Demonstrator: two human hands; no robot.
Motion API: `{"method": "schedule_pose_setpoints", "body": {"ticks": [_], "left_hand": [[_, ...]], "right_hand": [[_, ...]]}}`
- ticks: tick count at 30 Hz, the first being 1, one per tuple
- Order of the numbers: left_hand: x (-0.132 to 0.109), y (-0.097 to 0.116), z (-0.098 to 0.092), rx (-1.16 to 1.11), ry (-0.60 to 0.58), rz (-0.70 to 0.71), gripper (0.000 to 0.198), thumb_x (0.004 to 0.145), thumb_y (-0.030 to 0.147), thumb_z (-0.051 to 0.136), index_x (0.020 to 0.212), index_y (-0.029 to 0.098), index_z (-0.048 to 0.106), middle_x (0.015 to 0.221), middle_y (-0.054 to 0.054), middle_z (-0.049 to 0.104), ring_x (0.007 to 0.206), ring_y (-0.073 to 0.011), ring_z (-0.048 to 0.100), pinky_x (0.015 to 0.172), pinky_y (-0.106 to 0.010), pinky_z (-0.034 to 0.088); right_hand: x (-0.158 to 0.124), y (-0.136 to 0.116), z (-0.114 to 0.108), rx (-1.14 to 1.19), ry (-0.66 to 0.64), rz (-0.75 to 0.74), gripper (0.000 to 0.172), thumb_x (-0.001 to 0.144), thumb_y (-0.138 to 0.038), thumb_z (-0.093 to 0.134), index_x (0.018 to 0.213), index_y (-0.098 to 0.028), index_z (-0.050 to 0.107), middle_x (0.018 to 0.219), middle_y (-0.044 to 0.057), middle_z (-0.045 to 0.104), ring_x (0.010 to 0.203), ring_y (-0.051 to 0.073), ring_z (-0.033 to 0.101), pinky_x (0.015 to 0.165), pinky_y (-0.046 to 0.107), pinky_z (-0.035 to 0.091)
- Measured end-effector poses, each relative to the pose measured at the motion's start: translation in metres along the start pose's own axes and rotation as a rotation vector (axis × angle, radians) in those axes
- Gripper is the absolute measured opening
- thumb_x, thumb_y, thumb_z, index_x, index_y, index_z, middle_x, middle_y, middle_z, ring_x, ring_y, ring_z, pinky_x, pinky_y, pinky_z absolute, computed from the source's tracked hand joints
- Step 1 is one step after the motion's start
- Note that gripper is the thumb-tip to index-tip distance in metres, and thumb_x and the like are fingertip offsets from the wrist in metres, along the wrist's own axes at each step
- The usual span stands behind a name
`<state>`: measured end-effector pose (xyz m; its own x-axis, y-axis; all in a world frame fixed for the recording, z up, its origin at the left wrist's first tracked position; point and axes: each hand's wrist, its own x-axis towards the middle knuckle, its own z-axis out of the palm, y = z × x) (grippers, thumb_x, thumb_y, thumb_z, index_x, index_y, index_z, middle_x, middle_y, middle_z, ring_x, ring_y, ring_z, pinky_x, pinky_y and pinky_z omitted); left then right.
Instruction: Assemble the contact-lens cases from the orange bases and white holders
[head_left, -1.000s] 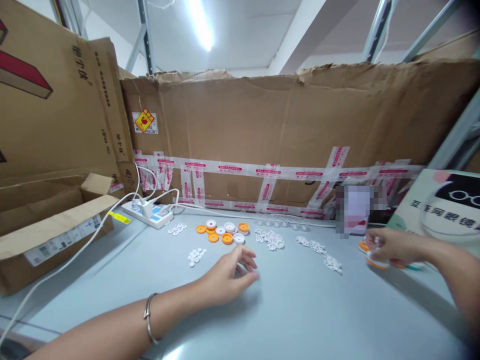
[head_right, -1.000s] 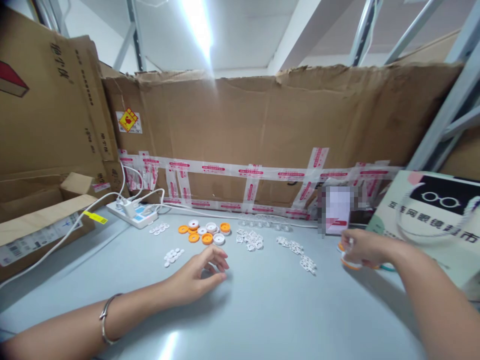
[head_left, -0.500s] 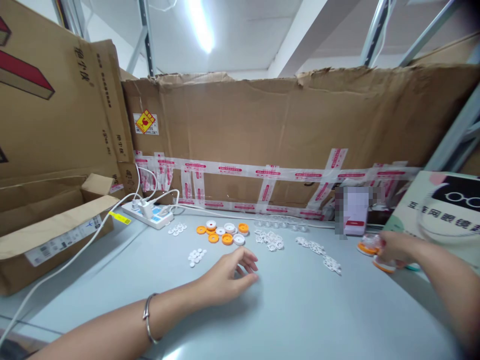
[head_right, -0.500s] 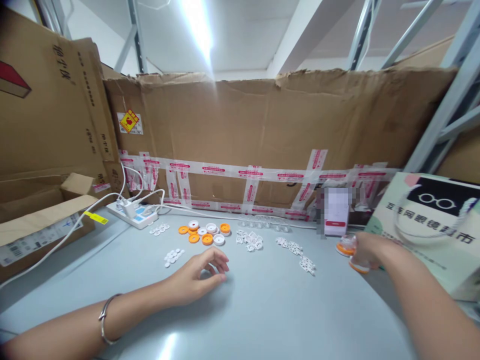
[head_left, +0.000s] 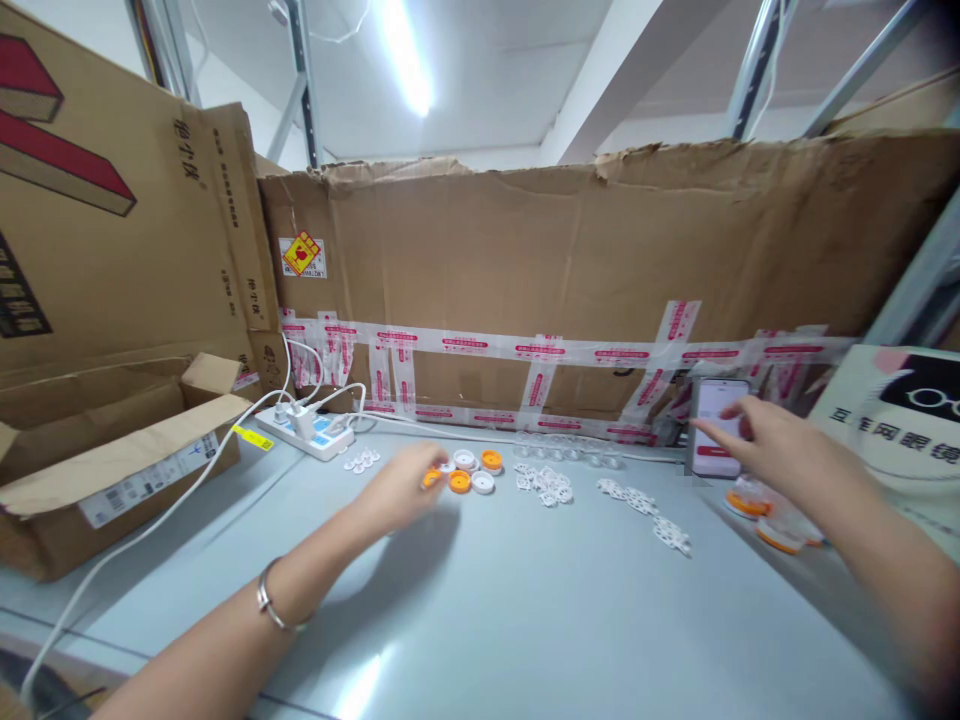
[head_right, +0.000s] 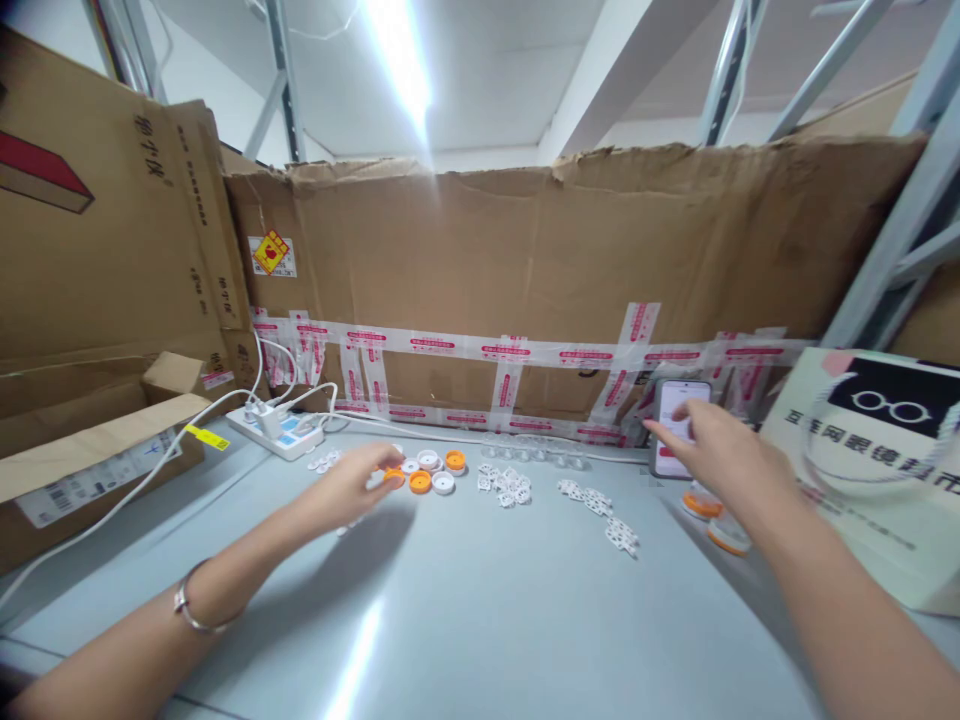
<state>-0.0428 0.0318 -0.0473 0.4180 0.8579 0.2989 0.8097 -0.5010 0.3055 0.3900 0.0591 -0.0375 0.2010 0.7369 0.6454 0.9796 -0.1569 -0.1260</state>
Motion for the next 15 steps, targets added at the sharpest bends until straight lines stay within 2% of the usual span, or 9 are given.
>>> {"method": "schedule_pose_setpoints", "body": {"ticks": [1,2,4,6,10,15], "left_hand": [[0.004,-0.013,-0.008,0.164,-0.023,-0.123,0.014,0.081,0.02,0.046,0.09,0.016,0.056,0.095,-0.005,0.062,0.088,-0.0155,0.057,0.077,-0.024,0.043],[0.006,-0.027,-0.015,0.221,-0.026,-0.187,0.014,0.08,0.016,0.046,0.089,0.015,0.058,0.094,-0.007,0.063,0.088,-0.0176,0.057,0.076,-0.025,0.043],[0.01,-0.054,-0.027,0.294,-0.039,-0.281,0.013,0.074,0.01,0.049,0.081,0.012,0.06,0.086,-0.011,0.064,0.085,-0.0229,0.059,0.073,-0.029,0.043],[0.011,-0.076,-0.033,0.343,-0.065,-0.348,0.013,0.068,0.008,0.053,0.076,0.012,0.061,0.085,-0.012,0.064,0.086,-0.0247,0.059,0.072,-0.028,0.043],[0.012,-0.099,-0.029,0.37,-0.123,-0.416,0.016,0.06,0.007,0.057,0.074,0.013,0.063,0.082,-0.011,0.066,0.083,-0.0249,0.06,0.068,-0.027,0.044],[0.014,-0.107,-0.021,0.334,-0.155,-0.413,0.008,0.058,0.007,0.058,0.061,0.014,0.062,0.069,-0.009,0.066,0.075,-0.0244,0.062,0.063,-0.027,0.044]], "right_hand": [[-0.005,-0.017,-0.004,0.005,-0.027,-0.009,0.034,0.075,-0.057,0.046,0.067,-0.024,0.049,0.064,0.004,0.06,0.052,0.018,0.05,0.046,0.027,0.029],[-0.01,-0.033,-0.007,0.028,-0.049,-0.045,0.033,0.078,-0.054,0.043,0.067,-0.024,0.048,0.064,0.003,0.06,0.054,0.018,0.052,0.046,0.026,0.029],[-0.021,-0.059,-0.007,0.095,-0.078,-0.174,0.034,0.082,-0.051,0.039,0.064,-0.023,0.046,0.065,0.002,0.06,0.057,0.017,0.053,0.047,0.025,0.03],[-0.03,-0.075,-0.001,0.144,-0.086,-0.302,0.036,0.084,-0.05,0.035,0.062,-0.022,0.045,0.063,0.002,0.059,0.056,0.016,0.053,0.048,0.025,0.031],[-0.038,-0.082,0.011,0.163,-0.117,-0.465,0.035,0.087,-0.044,0.032,0.063,-0.021,0.045,0.059,0.0,0.055,0.053,0.015,0.051,0.05,0.025,0.031],[-0.04,-0.083,0.015,0.184,-0.146,-0.549,0.033,0.088,-0.037,0.032,0.062,-0.021,0.044,0.059,0.001,0.054,0.055,0.015,0.051,0.054,0.025,0.033]]}}
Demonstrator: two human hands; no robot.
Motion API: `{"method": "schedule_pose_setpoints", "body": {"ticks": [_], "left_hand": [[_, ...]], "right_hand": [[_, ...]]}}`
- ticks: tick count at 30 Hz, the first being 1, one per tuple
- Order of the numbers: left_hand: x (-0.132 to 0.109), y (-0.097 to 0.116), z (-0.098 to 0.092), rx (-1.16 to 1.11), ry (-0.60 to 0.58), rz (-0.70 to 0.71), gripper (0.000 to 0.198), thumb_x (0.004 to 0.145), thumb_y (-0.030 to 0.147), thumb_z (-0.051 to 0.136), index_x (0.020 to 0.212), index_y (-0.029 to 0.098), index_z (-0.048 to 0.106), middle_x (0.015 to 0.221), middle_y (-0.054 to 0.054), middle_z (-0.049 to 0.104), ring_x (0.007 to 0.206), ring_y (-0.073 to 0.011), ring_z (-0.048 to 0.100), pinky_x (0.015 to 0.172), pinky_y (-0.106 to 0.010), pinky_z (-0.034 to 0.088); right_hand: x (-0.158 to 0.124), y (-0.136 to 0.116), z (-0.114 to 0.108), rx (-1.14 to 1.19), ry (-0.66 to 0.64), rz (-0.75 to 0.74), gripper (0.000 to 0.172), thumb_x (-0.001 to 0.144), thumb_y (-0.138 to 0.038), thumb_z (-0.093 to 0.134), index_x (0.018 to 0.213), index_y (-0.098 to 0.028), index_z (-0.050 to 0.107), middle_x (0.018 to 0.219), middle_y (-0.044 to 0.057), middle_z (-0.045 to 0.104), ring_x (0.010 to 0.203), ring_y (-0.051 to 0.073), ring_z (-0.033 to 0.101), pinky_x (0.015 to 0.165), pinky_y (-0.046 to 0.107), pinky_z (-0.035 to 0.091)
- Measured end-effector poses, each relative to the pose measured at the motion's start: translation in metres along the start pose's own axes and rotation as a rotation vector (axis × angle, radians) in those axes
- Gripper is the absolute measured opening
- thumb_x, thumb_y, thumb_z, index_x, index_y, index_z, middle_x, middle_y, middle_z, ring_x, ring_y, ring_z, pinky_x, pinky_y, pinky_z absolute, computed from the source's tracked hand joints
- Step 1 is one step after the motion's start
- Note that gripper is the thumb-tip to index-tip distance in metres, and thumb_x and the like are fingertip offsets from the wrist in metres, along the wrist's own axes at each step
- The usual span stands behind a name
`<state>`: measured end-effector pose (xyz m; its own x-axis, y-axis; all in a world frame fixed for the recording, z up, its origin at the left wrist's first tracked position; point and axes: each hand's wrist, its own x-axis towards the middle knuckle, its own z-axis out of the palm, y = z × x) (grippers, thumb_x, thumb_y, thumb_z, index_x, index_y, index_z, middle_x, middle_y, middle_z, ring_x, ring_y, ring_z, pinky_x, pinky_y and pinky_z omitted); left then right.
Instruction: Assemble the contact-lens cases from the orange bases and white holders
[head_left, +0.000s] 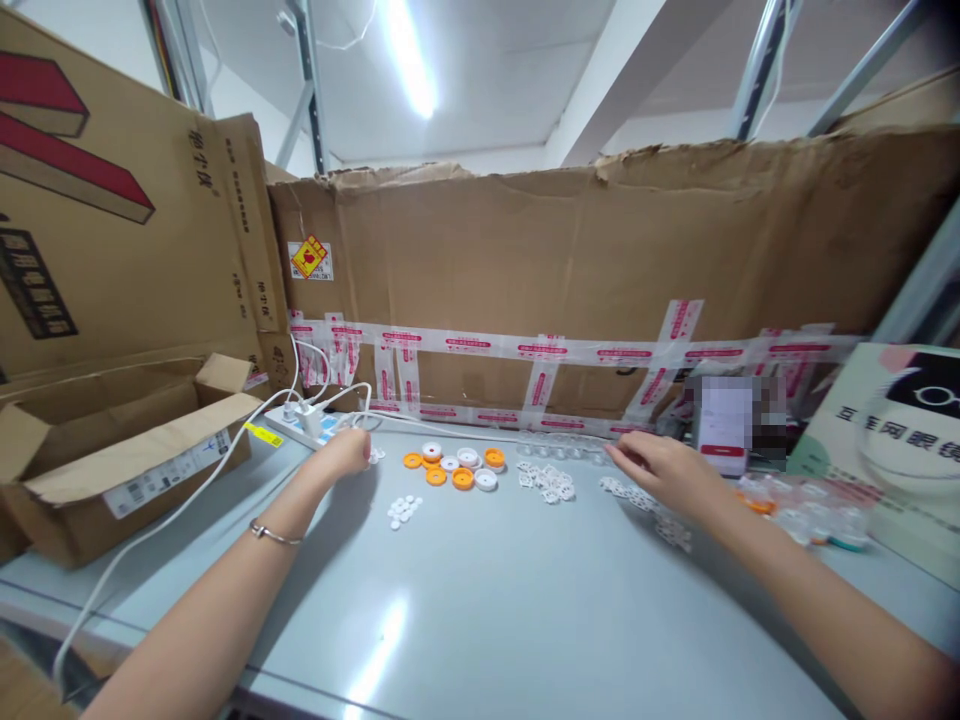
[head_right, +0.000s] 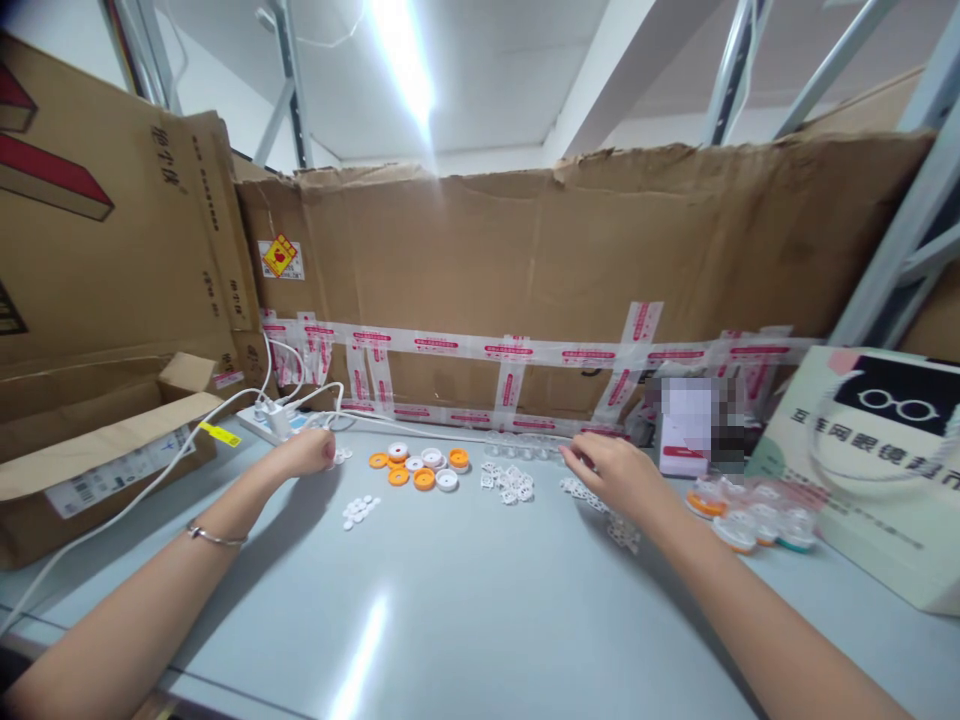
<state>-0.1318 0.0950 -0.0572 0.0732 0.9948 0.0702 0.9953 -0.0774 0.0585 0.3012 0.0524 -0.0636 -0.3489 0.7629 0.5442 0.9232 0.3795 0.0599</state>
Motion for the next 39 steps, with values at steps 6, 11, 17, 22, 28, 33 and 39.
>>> {"method": "schedule_pose_setpoints", "body": {"ticks": [6,11,17,22,28,33,39], "left_hand": [[-0.013,0.029,-0.01,-0.131,0.095,0.101,0.011,0.065,0.007,0.052,0.062,0.013,0.06,0.067,-0.007,0.065,0.071,-0.0198,0.06,0.065,-0.026,0.043],[-0.052,0.107,-0.001,-0.344,0.074,0.447,0.012,0.075,0.017,0.05,0.079,0.017,0.062,0.078,0.0,0.065,0.07,-0.0118,0.059,0.063,-0.019,0.044],[-0.085,0.15,0.024,-0.574,-0.131,0.8,0.013,0.07,0.01,0.051,0.075,0.014,0.062,0.068,-0.001,0.062,0.06,-0.0099,0.054,0.055,-0.017,0.041],[-0.078,0.144,0.022,-0.61,-0.125,0.758,0.01,0.074,0.019,0.055,0.08,0.014,0.061,0.071,-0.001,0.062,0.063,-0.0105,0.055,0.057,-0.018,0.042],[-0.044,0.101,0.012,-0.319,0.159,0.447,0.012,0.075,0.01,0.047,0.074,0.015,0.058,0.078,-0.004,0.06,0.072,-0.0151,0.055,0.065,-0.023,0.041],[-0.027,0.079,0.014,-0.253,0.131,0.419,0.01,0.074,0.013,0.051,0.072,0.016,0.061,0.081,-0.005,0.06,0.076,-0.0177,0.056,0.068,-0.025,0.041],[-0.026,0.087,0.019,-0.192,0.112,0.429,0.014,0.072,0.007,0.048,0.067,0.015,0.059,0.075,-0.006,0.059,0.073,-0.0189,0.057,0.064,-0.025,0.04]], "right_hand": [[0.0,-0.011,-0.001,0.046,-0.05,-0.042,0.032,0.088,-0.034,0.033,0.06,-0.021,0.043,0.058,0.0,0.052,0.055,0.015,0.049,0.056,0.026,0.033],[0.0,-0.032,0.001,0.148,-0.132,-0.105,0.032,0.088,-0.033,0.033,0.063,-0.02,0.046,0.062,0.001,0.054,0.057,0.015,0.048,0.058,0.027,0.034],[-0.002,-0.053,0.002,0.245,-0.209,-0.156,0.033,0.089,-0.034,0.033,0.066,-0.019,0.051,0.065,0.002,0.056,0.059,0.014,0.048,0.061,0.027,0.033],[-0.002,-0.056,0.004,0.275,-0.254,-0.146,0.034,0.09,-0.034,0.032,0.066,-0.019,0.051,0.065,0.001,0.056,0.059,0.014,0.049,0.063,0.027,0.034],[-0.003,-0.054,0.006,0.285,-0.274,-0.121,0.034,0.089,-0.034,0.032,0.066,-0.019,0.051,0.066,0.002,0.057,0.06,0.015,0.049,0.062,0.027,0.035],[-0.003,-0.054,0.01,0.304,-0.288,-0.145,0.034,0.089,-0.035,0.032,0.065,-0.019,0.05,0.066,0.002,0.056,0.059,0.015,0.049,0.06,0.027,0.035],[-0.004,-0.052,0.011,0.313,-0.269,-0.156,0.034,0.089,-0.035,0.033,0.065,-0.019,0.052,0.065,0.002,0.056,0.058,0.014,0.048,0.06,0.028,0.035]]}}
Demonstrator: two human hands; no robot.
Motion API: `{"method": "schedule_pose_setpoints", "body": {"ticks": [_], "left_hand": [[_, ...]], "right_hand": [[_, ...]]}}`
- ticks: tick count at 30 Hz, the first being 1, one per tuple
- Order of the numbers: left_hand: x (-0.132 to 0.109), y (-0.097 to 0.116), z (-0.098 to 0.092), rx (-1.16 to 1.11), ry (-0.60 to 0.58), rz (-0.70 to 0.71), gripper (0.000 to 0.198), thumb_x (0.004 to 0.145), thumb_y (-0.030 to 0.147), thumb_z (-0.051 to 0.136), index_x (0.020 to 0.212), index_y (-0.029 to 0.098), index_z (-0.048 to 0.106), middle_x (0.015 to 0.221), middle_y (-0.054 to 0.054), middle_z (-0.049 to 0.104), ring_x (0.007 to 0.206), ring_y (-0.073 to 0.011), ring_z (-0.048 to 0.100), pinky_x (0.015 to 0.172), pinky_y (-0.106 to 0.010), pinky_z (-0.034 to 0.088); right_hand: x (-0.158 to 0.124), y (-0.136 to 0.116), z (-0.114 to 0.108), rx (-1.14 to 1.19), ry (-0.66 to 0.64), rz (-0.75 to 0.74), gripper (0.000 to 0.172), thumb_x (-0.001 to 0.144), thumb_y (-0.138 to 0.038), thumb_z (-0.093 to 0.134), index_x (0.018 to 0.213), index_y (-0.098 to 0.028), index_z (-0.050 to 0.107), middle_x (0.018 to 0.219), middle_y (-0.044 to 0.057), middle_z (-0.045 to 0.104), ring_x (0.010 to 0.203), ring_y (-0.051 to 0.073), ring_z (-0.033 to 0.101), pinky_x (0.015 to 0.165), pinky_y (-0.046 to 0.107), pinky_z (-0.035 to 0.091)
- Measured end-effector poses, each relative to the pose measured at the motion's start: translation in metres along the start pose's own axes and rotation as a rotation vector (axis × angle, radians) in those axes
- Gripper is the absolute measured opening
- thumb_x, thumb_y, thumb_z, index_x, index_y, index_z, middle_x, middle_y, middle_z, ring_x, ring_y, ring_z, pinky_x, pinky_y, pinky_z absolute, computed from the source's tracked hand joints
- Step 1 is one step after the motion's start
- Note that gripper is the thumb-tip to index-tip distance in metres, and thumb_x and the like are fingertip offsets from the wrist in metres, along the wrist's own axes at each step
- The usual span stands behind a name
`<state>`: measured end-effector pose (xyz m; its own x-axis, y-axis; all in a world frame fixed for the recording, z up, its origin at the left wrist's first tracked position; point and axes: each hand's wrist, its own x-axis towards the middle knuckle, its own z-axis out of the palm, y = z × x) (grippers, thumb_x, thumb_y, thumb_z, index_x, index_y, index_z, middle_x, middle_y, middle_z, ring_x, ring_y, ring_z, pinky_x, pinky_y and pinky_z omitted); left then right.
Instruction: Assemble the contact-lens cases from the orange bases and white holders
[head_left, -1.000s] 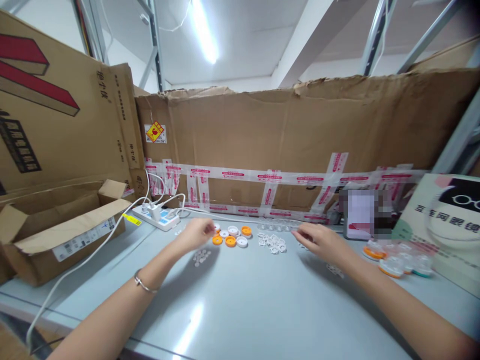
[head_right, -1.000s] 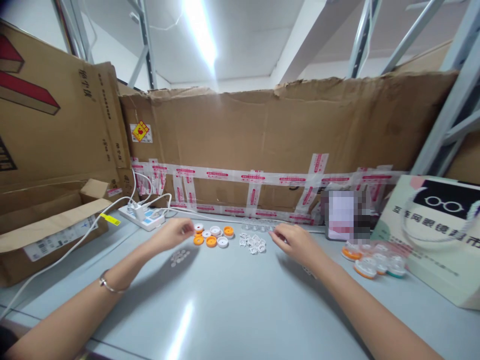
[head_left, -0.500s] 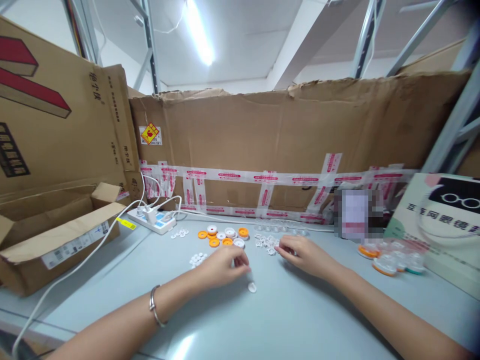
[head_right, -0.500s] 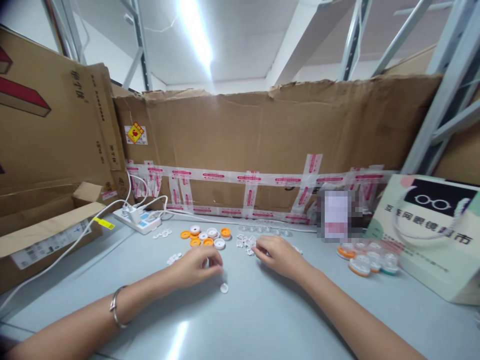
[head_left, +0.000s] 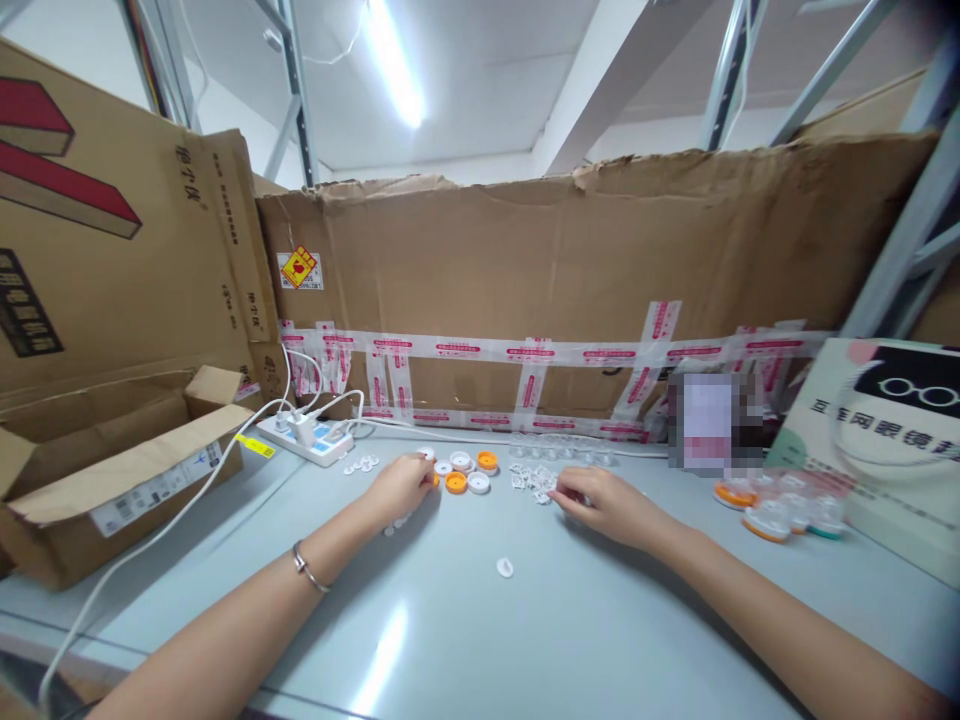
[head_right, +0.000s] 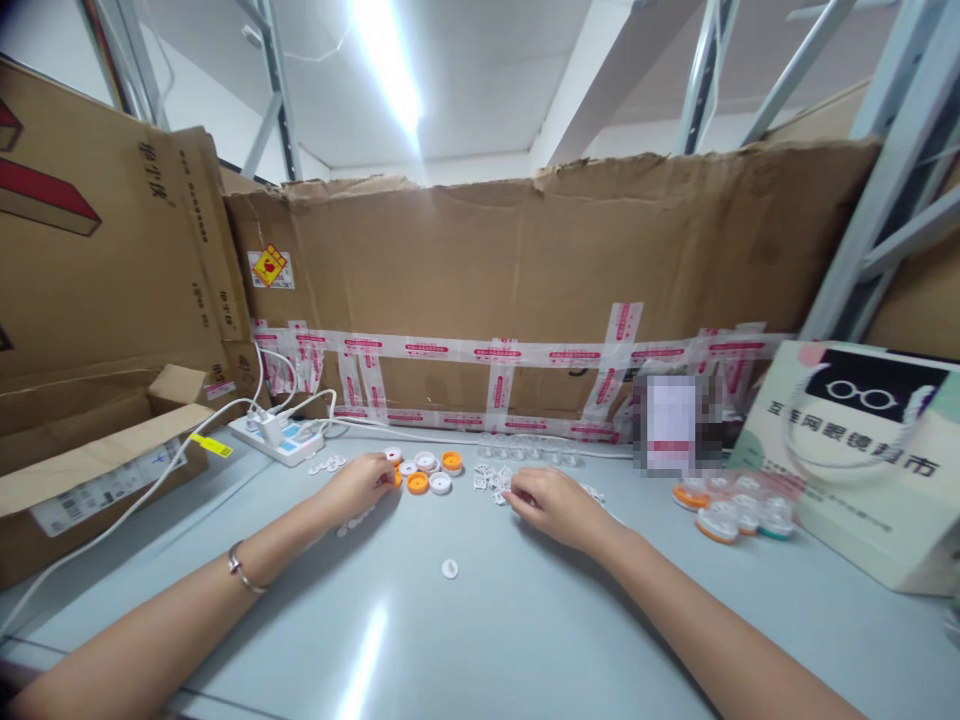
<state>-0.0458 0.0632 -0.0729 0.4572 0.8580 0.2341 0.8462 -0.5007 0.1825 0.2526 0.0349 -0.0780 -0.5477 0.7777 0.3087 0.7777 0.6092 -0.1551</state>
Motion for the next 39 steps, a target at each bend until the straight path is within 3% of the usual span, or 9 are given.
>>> {"method": "schedule_pose_setpoints", "body": {"ticks": [5,9,12,22,26,30,35,39], "left_hand": [[-0.015,0.025,-0.021,-0.018,0.022,0.064,0.014,0.077,0.013,0.048,0.07,0.017,0.059,0.077,-0.005,0.059,0.076,-0.0189,0.056,0.066,-0.026,0.04],[-0.028,0.055,-0.026,-0.188,0.049,0.539,0.019,0.086,0.02,0.043,0.081,0.017,0.062,0.081,-0.005,0.062,0.079,-0.0154,0.055,0.073,-0.025,0.04],[-0.031,0.066,-0.016,-0.104,0.01,0.702,0.022,0.087,0.018,0.042,0.084,0.019,0.063,0.079,-0.004,0.063,0.074,-0.0143,0.053,0.069,-0.026,0.039],[-0.029,0.063,0.006,0.039,-0.015,0.742,0.021,0.086,0.015,0.044,0.083,0.019,0.064,0.08,-0.004,0.063,0.074,-0.0145,0.051,0.067,-0.026,0.037],[-0.028,0.063,0.009,0.019,-0.016,0.745,0.02,0.087,0.021,0.045,0.086,0.02,0.064,0.08,-0.004,0.064,0.074,-0.0149,0.053,0.068,-0.026,0.037],[-0.024,0.054,-0.009,-0.045,-0.011,0.661,0.02,0.086,0.02,0.045,0.087,0.018,0.064,0.083,-0.005,0.064,0.077,-0.0148,0.055,0.071,-0.024,0.039],[-0.023,0.012,-0.062,-0.145,0.067,0.257,0.02,0.083,0.024,0.046,0.084,0.017,0.064,0.087,-0.006,0.064,0.081,-0.0159,0.056,0.073,-0.024,0.041],[-0.028,-0.032,-0.086,-0.051,-0.236,-0.084,0.015,0.072,0.018,0.051,0.077,0.017,0.065,0.08,-0.003,0.066,0.075,-0.0164,0.059,0.065,-0.023,0.042]], "right_hand": [[0.0,-0.001,-0.002,0.015,-0.002,-0.001,0.033,0.089,-0.035,0.034,0.067,-0.019,0.052,0.066,0.002,0.057,0.06,0.014,0.049,0.062,0.028,0.035],[0.001,-0.006,-0.001,0.055,0.002,0.002,0.033,0.089,-0.035,0.034,0.065,-0.019,0.05,0.064,0.002,0.055,0.059,0.014,0.048,0.059,0.026,0.035],[0.002,-0.01,0.0,0.083,-0.002,-0.004,0.034,0.089,-0.036,0.034,0.064,-0.019,0.05,0.064,0.002,0.054,0.059,0.014,0.048,0.058,0.025,0.035],[0.003,-0.033,0.0,0.279,-0.06,-0.015,0.029,0.086,-0.035,0.04,0.066,-0.019,0.053,0.067,0.002,0.056,0.062,0.014,0.049,0.06,0.026,0.039],[0.002,-0.042,0.0,0.454,-0.162,0.018,0.018,0.079,-0.037,0.052,0.078,-0.019,0.055,0.073,0.0,0.055,0.067,0.013,0.05,0.063,0.024,0.041],[-0.001,-0.055,0.005,0.487,-0.259,0.014,0.036,0.064,-0.039,0.068,0.092,-0.022,0.055,0.077,-0.002,0.051,0.068,0.013,0.047,0.061,0.023,0.04],[0.0,-0.068,0.016,0.51,-0.208,0.033,0.025,0.068,-0.035,0.064,0.087,-0.021,0.057,0.078,-0.002,0.05,0.069,0.013,0.046,0.062,0.023,0.039],[0.007,-0.068,0.029,0.514,-0.106,0.129,0.021,0.069,-0.03,0.062,0.088,-0.02,0.059,0.076,-0.001,0.05,0.067,0.013,0.047,0.062,0.024,0.039]]}}
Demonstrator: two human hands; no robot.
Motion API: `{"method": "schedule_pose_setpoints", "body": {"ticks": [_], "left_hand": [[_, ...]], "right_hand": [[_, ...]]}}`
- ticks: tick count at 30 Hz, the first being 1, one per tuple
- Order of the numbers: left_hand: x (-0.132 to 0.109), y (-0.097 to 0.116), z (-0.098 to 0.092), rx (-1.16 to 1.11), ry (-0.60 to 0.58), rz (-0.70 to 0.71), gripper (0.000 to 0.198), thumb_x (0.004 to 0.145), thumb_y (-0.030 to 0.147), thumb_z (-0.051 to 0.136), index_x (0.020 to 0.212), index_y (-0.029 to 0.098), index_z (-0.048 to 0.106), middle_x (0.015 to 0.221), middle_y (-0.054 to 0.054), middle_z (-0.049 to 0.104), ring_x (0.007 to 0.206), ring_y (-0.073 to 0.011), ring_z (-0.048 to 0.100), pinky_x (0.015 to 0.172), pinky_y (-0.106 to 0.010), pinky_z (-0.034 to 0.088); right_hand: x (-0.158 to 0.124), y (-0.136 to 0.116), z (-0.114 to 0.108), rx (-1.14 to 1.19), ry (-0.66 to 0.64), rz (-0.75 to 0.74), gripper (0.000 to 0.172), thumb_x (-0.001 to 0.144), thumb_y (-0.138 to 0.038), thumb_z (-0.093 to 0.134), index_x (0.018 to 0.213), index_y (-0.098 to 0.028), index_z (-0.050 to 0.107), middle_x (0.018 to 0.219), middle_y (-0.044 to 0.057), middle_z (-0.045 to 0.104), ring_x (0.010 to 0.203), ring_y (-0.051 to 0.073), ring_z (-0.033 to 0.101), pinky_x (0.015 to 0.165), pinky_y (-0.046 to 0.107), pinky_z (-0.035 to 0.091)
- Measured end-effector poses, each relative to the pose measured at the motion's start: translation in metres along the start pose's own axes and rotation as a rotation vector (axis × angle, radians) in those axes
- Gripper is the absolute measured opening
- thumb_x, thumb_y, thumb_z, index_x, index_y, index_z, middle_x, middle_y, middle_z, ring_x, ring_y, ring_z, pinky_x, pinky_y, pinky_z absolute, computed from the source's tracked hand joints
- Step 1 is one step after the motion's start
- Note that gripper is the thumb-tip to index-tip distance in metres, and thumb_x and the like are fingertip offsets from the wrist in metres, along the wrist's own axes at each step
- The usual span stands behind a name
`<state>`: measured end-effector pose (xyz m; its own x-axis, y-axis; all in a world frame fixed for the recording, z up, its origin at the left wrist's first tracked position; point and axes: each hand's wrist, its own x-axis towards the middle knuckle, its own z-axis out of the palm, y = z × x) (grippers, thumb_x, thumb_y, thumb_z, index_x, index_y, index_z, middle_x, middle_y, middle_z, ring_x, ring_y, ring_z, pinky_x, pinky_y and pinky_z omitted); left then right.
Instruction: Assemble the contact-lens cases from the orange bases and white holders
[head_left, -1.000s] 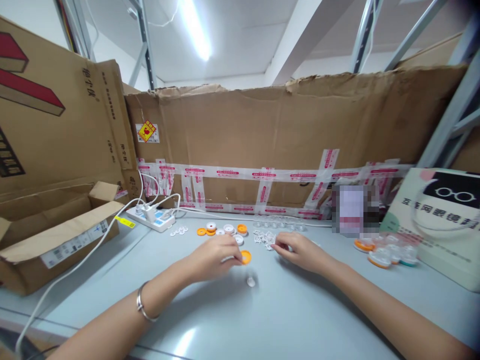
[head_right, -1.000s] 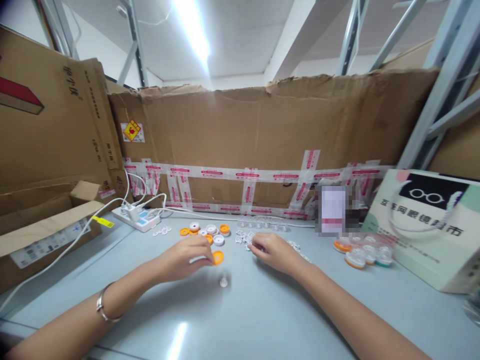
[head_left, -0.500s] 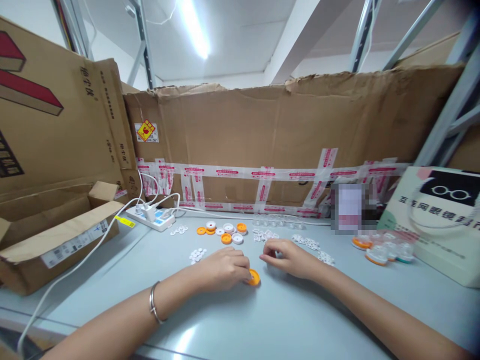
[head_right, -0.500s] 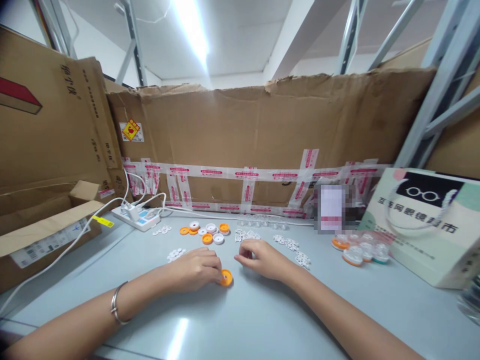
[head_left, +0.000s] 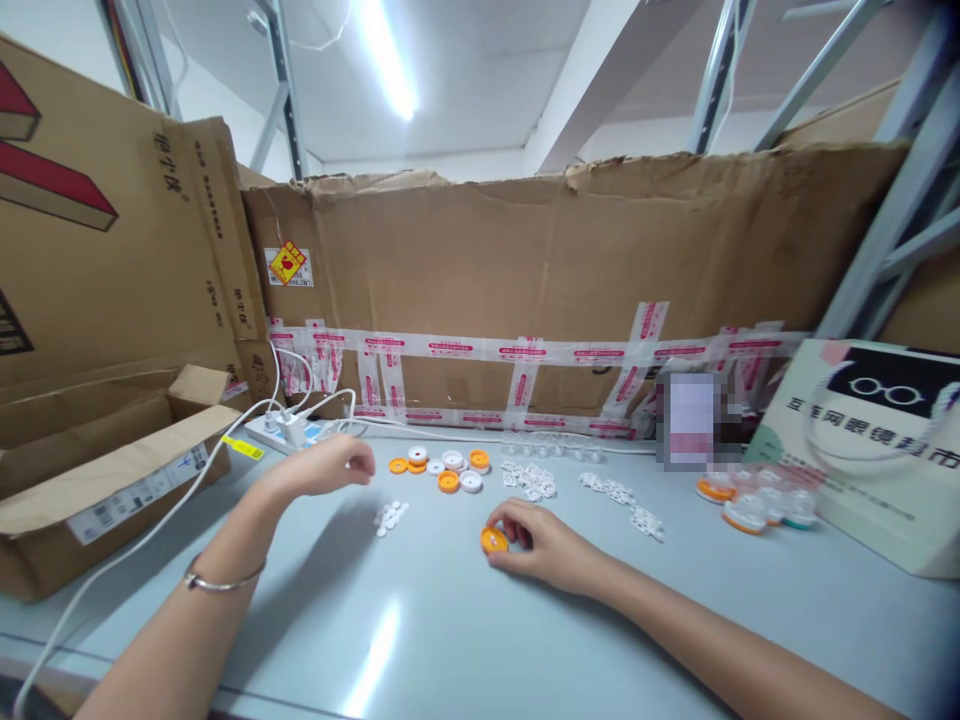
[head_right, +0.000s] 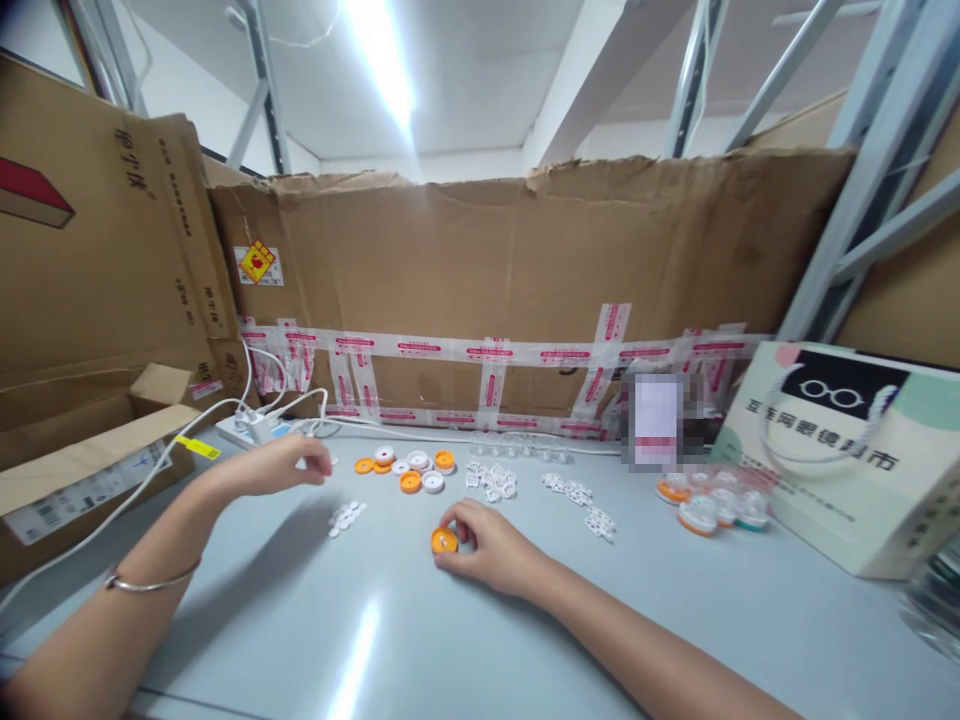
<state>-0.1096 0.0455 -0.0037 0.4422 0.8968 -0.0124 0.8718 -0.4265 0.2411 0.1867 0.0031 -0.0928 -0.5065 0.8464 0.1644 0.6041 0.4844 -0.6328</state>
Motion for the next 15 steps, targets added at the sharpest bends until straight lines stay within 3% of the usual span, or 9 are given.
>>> {"method": "schedule_pose_setpoints", "body": {"ticks": [2,4,9,15], "left_hand": [[0.0,-0.015,-0.001,0.057,-0.169,-0.125,0.016,0.064,0.014,0.052,0.074,0.016,0.065,0.077,-0.004,0.066,0.072,-0.0173,0.059,0.06,-0.022,0.041],[0.002,-0.023,0.003,0.069,-0.241,-0.167,0.018,0.059,0.013,0.053,0.072,0.014,0.065,0.075,-0.005,0.066,0.069,-0.0184,0.06,0.055,-0.021,0.04],[0.01,-0.022,0.015,0.043,-0.275,-0.148,0.023,0.056,0.016,0.056,0.076,0.015,0.066,0.076,-0.005,0.067,0.069,-0.0185,0.061,0.052,-0.02,0.04],[0.016,-0.022,0.022,0.05,-0.263,-0.124,0.019,0.056,0.017,0.055,0.072,0.017,0.066,0.069,-0.002,0.067,0.065,-0.0161,0.06,0.051,-0.019,0.039]], "right_hand": [[0.004,0.002,0.005,-0.011,0.082,0.031,0.021,0.072,-0.028,0.058,0.091,-0.02,0.059,0.077,0.0,0.05,0.067,0.014,0.047,0.064,0.026,0.04],[0.007,0.002,0.009,-0.015,0.135,0.047,0.022,0.075,-0.028,0.053,0.095,-0.02,0.06,0.079,0.001,0.049,0.068,0.014,0.048,0.067,0.027,0.041],[0.007,-0.001,0.011,0.004,0.158,0.058,0.038,0.075,-0.033,0.056,0.111,-0.02,0.055,0.087,0.003,0.049,0.073,0.016,0.049,0.072,0.031,0.042],[0.009,0.0,0.011,0.027,0.167,0.059,0.023,0.078,-0.031,0.051,0.097,-0.02,0.06,0.085,0.003,0.05,0.071,0.016,0.048,0.07,0.029,0.041]]}}
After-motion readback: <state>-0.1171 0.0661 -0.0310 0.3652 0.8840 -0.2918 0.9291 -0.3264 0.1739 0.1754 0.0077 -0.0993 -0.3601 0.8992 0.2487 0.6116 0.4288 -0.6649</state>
